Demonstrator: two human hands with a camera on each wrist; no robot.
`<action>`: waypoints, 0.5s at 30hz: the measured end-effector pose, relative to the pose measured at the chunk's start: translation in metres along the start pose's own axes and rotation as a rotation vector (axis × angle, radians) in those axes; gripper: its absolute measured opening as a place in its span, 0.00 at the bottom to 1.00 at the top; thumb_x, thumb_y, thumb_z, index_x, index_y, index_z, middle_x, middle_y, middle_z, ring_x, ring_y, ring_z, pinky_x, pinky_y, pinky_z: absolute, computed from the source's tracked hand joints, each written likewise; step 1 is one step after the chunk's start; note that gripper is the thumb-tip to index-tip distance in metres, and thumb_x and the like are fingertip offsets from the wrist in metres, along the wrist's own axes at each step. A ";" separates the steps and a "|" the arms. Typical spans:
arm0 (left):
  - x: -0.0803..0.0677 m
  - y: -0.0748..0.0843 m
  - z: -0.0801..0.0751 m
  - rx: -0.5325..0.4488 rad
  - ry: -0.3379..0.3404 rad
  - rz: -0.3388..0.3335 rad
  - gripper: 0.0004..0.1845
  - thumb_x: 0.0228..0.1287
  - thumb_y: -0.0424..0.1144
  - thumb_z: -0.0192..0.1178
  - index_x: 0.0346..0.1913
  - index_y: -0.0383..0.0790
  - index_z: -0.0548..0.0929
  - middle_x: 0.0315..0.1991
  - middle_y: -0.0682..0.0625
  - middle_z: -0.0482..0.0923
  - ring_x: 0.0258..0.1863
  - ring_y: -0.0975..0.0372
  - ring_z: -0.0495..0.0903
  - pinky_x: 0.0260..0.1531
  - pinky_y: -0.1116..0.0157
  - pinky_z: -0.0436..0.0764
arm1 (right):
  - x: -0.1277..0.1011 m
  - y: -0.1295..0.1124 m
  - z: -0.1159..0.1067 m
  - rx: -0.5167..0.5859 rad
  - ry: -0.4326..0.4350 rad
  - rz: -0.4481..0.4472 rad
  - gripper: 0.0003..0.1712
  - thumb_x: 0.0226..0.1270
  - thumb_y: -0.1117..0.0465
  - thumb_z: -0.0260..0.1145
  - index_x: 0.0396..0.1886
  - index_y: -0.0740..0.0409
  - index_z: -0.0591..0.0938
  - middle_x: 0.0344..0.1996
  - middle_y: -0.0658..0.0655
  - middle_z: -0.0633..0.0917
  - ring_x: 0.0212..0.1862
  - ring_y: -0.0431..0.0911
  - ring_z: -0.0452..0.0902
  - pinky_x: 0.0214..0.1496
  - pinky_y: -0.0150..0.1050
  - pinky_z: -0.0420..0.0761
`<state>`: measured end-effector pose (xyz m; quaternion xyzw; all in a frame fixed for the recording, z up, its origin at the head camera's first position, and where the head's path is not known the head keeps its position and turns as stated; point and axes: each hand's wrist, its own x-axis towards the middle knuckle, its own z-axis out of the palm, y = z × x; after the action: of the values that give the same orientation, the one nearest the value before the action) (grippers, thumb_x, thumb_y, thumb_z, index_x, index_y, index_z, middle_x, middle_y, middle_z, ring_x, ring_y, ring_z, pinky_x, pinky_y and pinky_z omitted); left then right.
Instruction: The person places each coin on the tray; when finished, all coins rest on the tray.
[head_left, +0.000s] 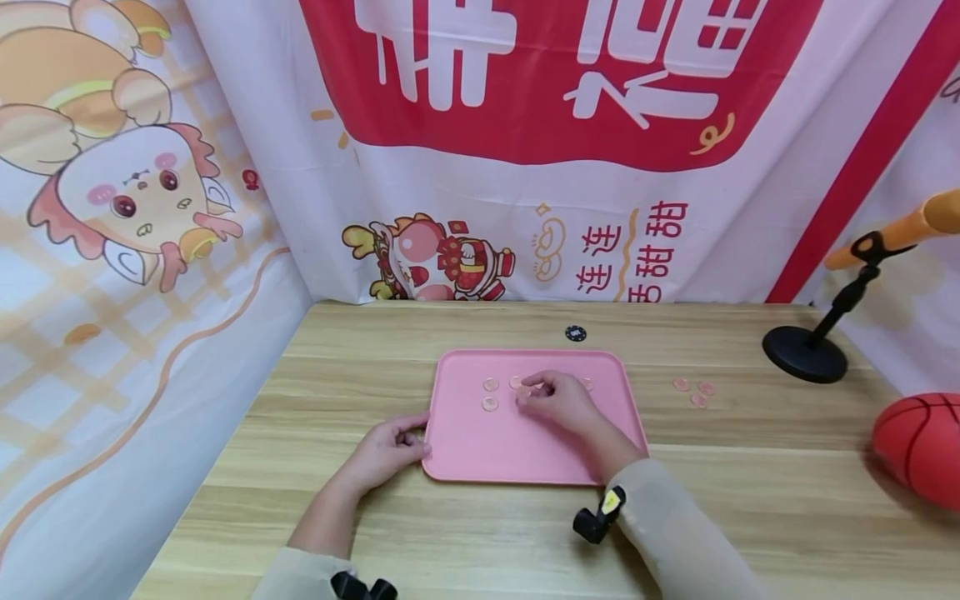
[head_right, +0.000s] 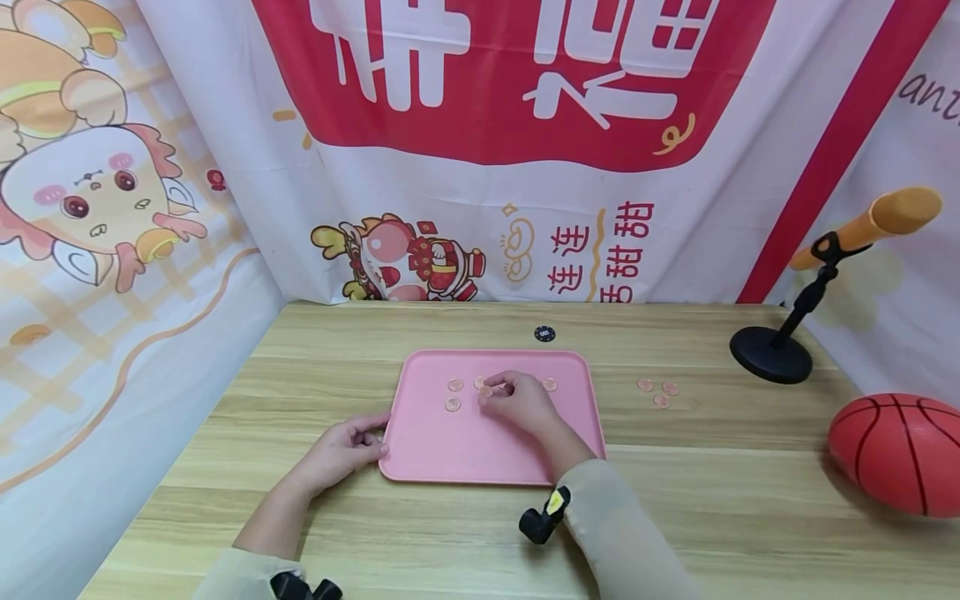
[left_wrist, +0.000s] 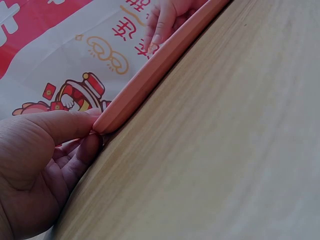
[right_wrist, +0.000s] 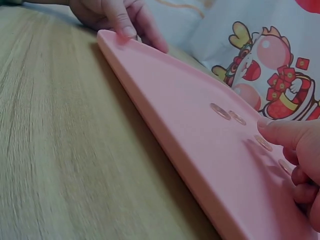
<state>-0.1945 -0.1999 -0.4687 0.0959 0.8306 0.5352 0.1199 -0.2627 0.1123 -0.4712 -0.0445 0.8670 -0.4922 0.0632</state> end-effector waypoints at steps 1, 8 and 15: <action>0.000 0.000 0.000 -0.002 0.000 -0.001 0.31 0.61 0.34 0.66 0.66 0.28 0.71 0.47 0.39 0.77 0.37 0.63 0.76 0.36 0.73 0.77 | 0.001 -0.001 0.002 -0.020 0.002 0.002 0.21 0.52 0.54 0.77 0.46 0.52 0.86 0.33 0.52 0.83 0.36 0.43 0.75 0.40 0.35 0.76; -0.001 0.001 0.000 -0.012 0.005 0.002 0.31 0.61 0.34 0.66 0.66 0.28 0.71 0.51 0.37 0.76 0.38 0.63 0.77 0.36 0.73 0.78 | -0.002 -0.008 0.009 -0.142 0.015 0.018 0.18 0.52 0.50 0.77 0.43 0.45 0.87 0.43 0.51 0.86 0.45 0.45 0.77 0.55 0.45 0.76; -0.001 0.001 0.000 -0.010 -0.001 0.004 0.31 0.61 0.34 0.66 0.66 0.27 0.71 0.50 0.38 0.76 0.38 0.63 0.76 0.36 0.73 0.77 | -0.004 -0.014 0.011 -0.236 0.007 0.039 0.18 0.55 0.47 0.74 0.44 0.46 0.87 0.38 0.49 0.85 0.40 0.44 0.76 0.51 0.43 0.75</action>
<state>-0.1937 -0.2000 -0.4679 0.0972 0.8276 0.5397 0.1198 -0.2566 0.0968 -0.4647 -0.0331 0.9199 -0.3855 0.0643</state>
